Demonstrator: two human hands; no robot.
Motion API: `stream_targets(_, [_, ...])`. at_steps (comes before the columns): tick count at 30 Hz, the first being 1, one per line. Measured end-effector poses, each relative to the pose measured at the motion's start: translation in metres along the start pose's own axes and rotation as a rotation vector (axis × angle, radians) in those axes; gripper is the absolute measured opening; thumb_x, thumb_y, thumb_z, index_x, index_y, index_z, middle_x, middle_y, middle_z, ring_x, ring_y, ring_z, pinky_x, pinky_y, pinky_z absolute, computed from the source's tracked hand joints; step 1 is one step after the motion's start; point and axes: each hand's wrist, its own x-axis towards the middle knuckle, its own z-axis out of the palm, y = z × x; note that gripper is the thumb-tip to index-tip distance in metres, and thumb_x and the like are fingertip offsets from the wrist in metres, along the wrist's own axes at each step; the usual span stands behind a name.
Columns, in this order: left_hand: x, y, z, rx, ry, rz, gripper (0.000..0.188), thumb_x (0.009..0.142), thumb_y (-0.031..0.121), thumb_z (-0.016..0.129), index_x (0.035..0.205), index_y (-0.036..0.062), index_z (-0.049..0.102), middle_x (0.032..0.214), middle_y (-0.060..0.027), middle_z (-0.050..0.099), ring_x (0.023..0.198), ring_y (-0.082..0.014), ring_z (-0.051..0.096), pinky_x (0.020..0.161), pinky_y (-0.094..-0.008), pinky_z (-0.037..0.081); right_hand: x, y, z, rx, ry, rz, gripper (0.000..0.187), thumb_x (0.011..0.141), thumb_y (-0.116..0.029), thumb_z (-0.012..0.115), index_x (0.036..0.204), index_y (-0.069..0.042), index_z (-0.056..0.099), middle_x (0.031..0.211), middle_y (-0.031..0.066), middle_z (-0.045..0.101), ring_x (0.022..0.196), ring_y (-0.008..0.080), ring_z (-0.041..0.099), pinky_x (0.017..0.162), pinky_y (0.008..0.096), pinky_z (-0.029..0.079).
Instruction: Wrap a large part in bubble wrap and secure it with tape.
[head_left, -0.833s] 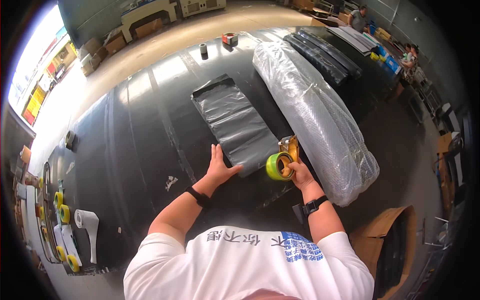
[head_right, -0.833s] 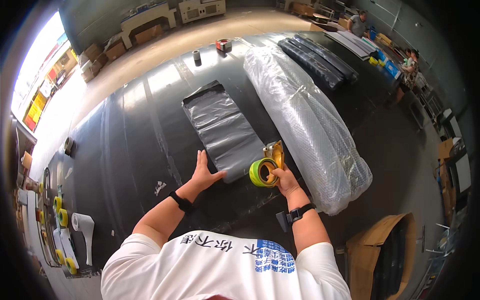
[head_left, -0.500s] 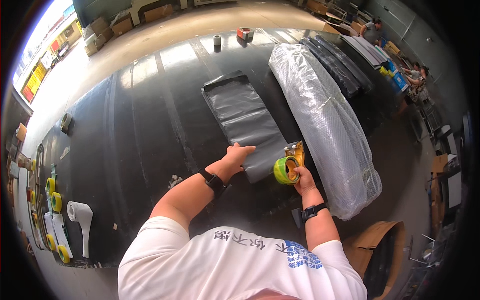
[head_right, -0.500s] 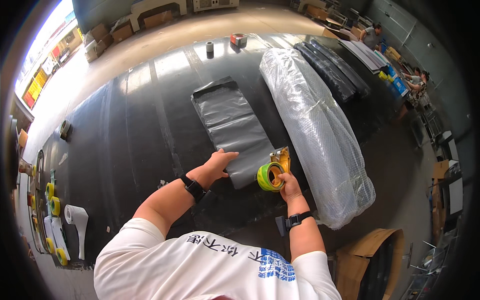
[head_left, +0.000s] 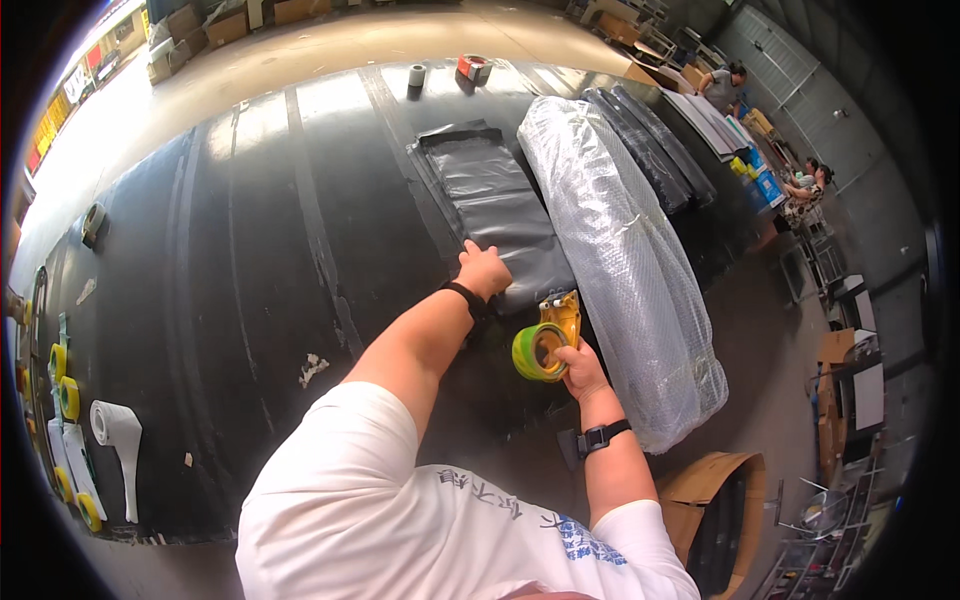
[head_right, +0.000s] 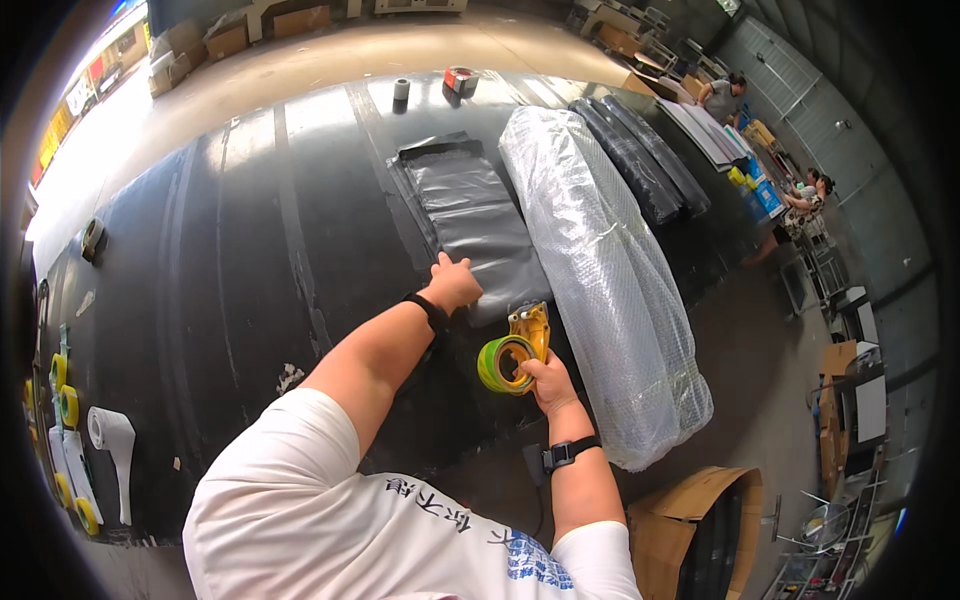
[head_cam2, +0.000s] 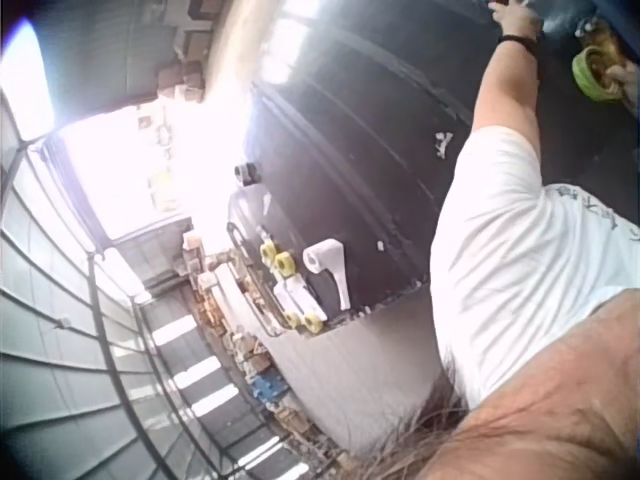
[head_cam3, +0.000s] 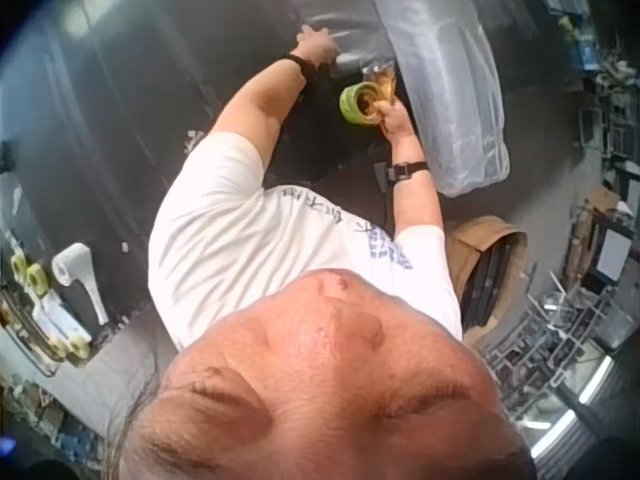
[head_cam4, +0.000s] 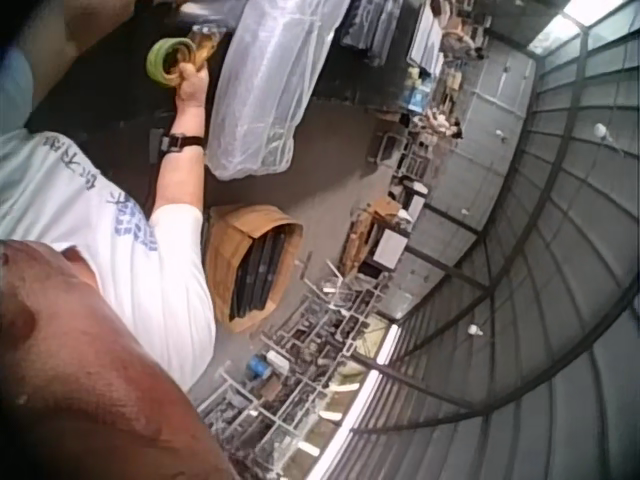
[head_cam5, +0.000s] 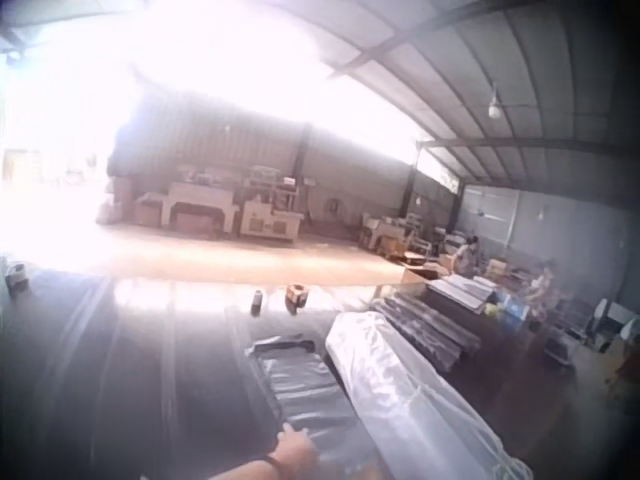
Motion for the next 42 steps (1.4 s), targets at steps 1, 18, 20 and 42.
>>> stream_targets(1, [0.005,-0.014,-0.004,0.026,-0.015,0.103,0.058,0.080,0.016,0.058,0.136,0.0033,0.048,0.150,-0.0306,0.025,0.132,-0.0441,0.039,0.108,-0.0458,0.039,-0.003,-0.001,0.002,-0.068,-0.015,-0.009,0.042,0.078,-0.004,0.058,0.119,0.003,0.052,0.102,0.0106,0.062,0.083,0.0198,0.062,0.076,0.0318,0.053])
stream_targets(18, [-0.320,-0.231,-0.034,-1.156,-0.026,-0.220,0.102,0.089,0.028,0.070,0.153,0.0036,-0.006,0.154,-0.0226,0.024,0.126,-0.0290,0.048,0.093,-0.0408,0.051,0.028,0.043,0.210,-0.758,-0.617,0.161,0.051,0.079,-0.010,0.065,0.124,0.005,0.047,0.103,0.0132,0.062,0.084,0.0184,0.065,0.066,0.0301,0.056])
stream_targets(20, [-0.337,-0.237,-0.033,-1.365,0.071,-0.235,0.111,0.090,0.028,0.069,0.149,0.0062,-0.022,0.152,-0.0223,0.026,0.126,-0.0327,0.047,0.094,-0.0462,0.050,0.014,0.071,0.275,-0.768,-0.739,0.162,0.051,0.079,-0.011,0.065,0.124,0.005,0.047,0.103,0.0132,0.062,0.083,0.0183,0.066,0.067,0.0298,0.056])
stream_targets(42, [-0.435,-0.452,-0.097,-1.134,0.950,-0.850,0.046,0.089,0.025,0.059,0.125,-0.0019,0.050,0.117,-0.0194,0.055,0.109,-0.0307,0.056,0.093,-0.0470,0.045,-0.029,0.089,0.263,-0.816,-0.876,0.212,0.072,0.084,-0.033,0.069,0.142,-0.001,0.041,0.142,0.0194,0.047,0.131,0.0335,0.045,0.105,0.0396,0.042])
